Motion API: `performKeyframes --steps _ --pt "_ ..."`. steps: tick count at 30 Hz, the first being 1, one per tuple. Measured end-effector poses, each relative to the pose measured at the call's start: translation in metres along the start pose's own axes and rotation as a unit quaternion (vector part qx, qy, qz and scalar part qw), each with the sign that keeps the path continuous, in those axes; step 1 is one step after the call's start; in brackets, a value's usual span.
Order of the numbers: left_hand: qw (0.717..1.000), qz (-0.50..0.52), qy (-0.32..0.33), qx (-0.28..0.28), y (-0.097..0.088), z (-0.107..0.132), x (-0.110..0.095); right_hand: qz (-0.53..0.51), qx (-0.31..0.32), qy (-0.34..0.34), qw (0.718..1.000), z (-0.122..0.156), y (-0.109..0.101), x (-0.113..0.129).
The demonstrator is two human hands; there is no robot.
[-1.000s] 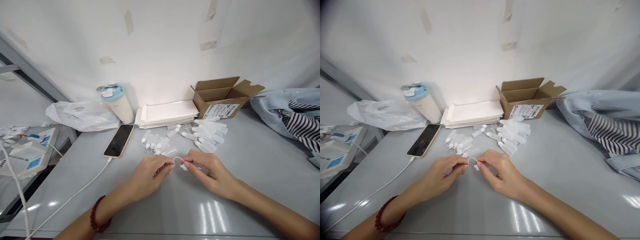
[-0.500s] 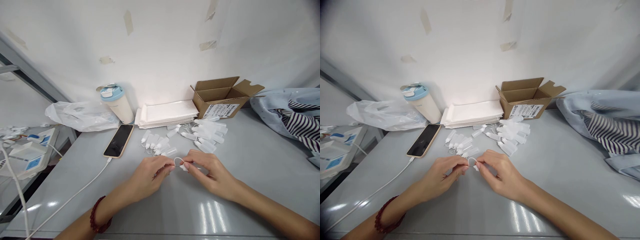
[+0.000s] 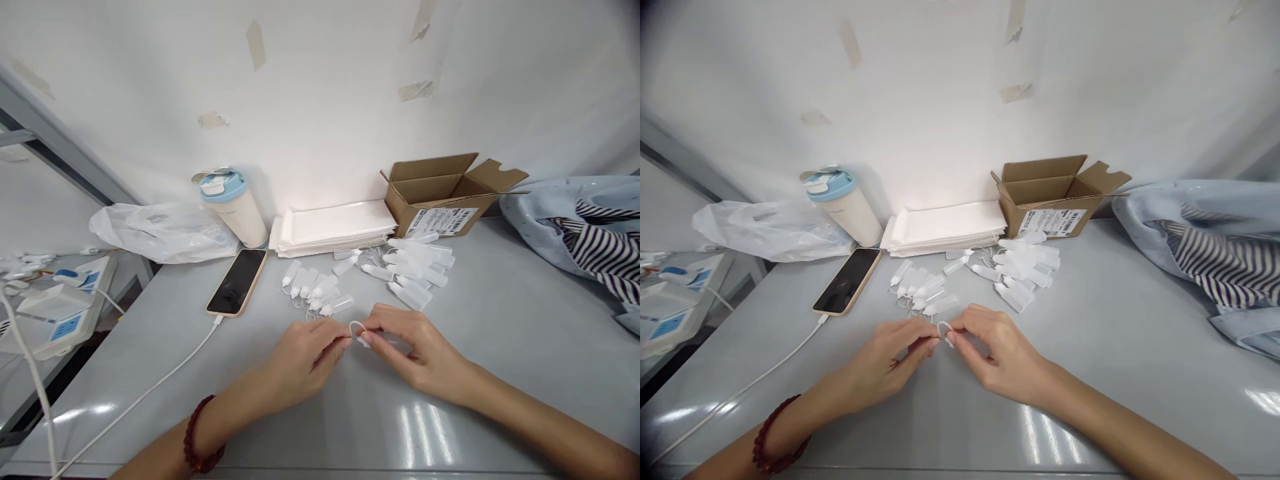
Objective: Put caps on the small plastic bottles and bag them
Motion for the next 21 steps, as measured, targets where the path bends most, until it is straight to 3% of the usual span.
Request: performKeyframes --steps 4,10,15,21 --pt "1.0 -0.002 0.001 -0.012 -0.004 0.0 -0.001 -0.002 -0.003 0.03 1.0 0.0 0.001 -0.004" --pt "0.997 -0.017 -0.059 -0.054 -0.019 -0.001 0.01 -0.015 -0.034 0.154 0.987 -0.001 -0.009 -0.023" --pt "0.993 -0.001 -0.076 -0.094 -0.028 -0.001 0.012 -0.021 -0.054 0.146 0.988 -0.002 -0.016 -0.023" --pt "0.995 0.007 -0.066 -0.081 -0.023 -0.001 0.008 -0.009 -0.059 0.116 0.991 -0.001 -0.014 -0.023"
Point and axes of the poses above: each hand's wrist, its own z-axis away from the middle knuckle, its own y-axis out of the palm, x = y × z, the point moved 6 cm from there along -z, towards the middle knuckle, and after that the axes turned 3 degrees about z, right-handed, at the moved point
